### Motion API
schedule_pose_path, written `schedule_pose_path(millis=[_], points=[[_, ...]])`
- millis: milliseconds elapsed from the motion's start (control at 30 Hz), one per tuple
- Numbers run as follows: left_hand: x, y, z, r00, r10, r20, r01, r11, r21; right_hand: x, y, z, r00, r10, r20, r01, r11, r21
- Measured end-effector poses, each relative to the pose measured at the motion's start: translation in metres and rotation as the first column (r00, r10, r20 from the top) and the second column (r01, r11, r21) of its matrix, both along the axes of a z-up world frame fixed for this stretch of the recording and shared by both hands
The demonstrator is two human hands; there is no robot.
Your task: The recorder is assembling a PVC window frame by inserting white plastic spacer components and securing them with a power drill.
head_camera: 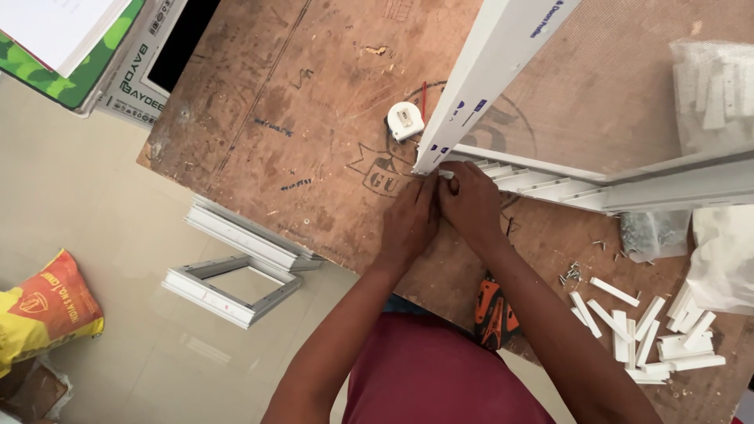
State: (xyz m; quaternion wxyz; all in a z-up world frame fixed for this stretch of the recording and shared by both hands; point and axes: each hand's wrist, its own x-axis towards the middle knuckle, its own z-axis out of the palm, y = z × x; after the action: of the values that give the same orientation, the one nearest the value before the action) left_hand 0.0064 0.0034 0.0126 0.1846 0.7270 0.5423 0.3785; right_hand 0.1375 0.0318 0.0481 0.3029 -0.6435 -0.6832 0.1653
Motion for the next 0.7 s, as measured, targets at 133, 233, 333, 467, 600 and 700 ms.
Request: schedule_pose_path(millis=[133,233,333,467,600,700], points=[[0.001,0.001,0.002,1.0,0.01,0.002,-0.01,1.0,0.014,0.0,0.0,0.004,1.0,0.009,-0.006,-0.009,1.0,-0.012],[0.001,0.0,0.002,1.0,0.008,0.002,-0.008,1.0,0.01,0.0,0.0,0.003,1.0,0.003,-0.017,-0.003,1.0,-0.002],[0.001,0.0,0.003,1.0,0.006,0.004,-0.006,1.0,-0.029,0.002,0.001,0.001,1.0,0.004,-0.029,-0.004,1.0,-0.013],[0.0,0.0,0.004,1.0,-0.009,0.002,0.009,0.999,-0.049,0.0,0.002,0.004,0.999,-0.016,-0.033,0.015,0.999,-0.033],[0.0,0.0,-0.002,1.0,-0.02,0.011,0.02,1.0,0.024,0.002,-0.001,-0.003,1.0,0.005,-0.027,-0.004,1.0,0.018],[0.001,-0.001,-0.004,1.0,-0.014,-0.013,0.014,1.0,0.024,0.006,-0.002,-0.011,0.999,0.029,0.034,-0.029,1.0,-0.002]])
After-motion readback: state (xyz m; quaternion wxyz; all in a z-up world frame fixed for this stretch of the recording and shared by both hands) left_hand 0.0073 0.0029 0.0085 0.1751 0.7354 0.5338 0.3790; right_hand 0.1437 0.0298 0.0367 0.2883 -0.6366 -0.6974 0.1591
